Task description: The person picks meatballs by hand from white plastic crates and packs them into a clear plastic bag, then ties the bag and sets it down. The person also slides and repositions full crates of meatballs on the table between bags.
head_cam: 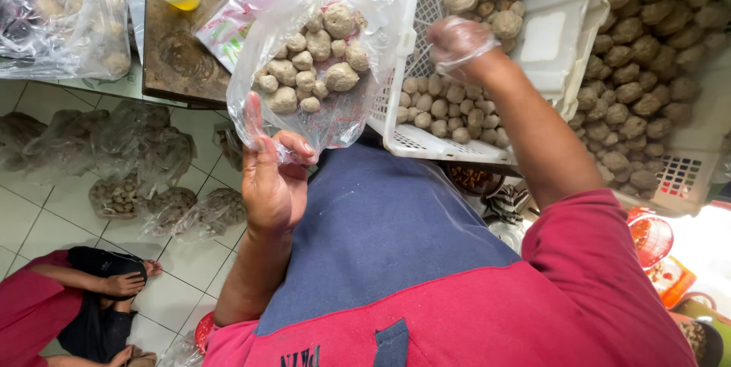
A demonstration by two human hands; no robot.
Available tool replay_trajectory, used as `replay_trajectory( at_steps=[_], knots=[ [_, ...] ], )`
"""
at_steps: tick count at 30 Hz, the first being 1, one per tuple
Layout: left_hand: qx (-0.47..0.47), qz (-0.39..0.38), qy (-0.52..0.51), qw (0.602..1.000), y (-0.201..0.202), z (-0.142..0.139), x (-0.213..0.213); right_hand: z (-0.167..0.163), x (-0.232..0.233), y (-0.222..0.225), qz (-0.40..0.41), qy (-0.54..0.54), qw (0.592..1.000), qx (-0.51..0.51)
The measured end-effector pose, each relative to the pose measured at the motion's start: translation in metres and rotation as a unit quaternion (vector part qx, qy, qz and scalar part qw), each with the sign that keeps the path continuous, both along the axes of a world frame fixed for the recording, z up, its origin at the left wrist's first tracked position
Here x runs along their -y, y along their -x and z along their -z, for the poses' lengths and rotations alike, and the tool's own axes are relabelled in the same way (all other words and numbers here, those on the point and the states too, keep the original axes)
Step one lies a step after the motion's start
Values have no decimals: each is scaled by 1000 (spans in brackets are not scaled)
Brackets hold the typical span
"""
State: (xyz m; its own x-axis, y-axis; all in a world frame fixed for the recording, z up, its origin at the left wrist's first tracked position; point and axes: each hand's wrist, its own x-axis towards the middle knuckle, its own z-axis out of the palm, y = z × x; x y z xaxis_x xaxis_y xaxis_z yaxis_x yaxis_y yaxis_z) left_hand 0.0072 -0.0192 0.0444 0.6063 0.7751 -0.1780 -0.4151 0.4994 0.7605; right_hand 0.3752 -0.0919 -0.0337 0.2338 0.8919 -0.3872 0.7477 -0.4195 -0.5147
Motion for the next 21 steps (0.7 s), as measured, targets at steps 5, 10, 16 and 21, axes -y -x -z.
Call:
replay_trajectory(
  at_steps=[5,10,16,21],
  knots=[
    [11,0,13,1000,-4,4,5,37,5,-17,-90,61,968,224],
    [8,-8,14,1000,8,8,4,49,3,-6,-47,29,987,149],
    [32,-2,17,999,15,14,-6,-78,15,25,-8,-113,789,-604],
    [22,14,9,1000,19,12,-5,-128,-31,109,-172,-152,956,-181]
  ],
)
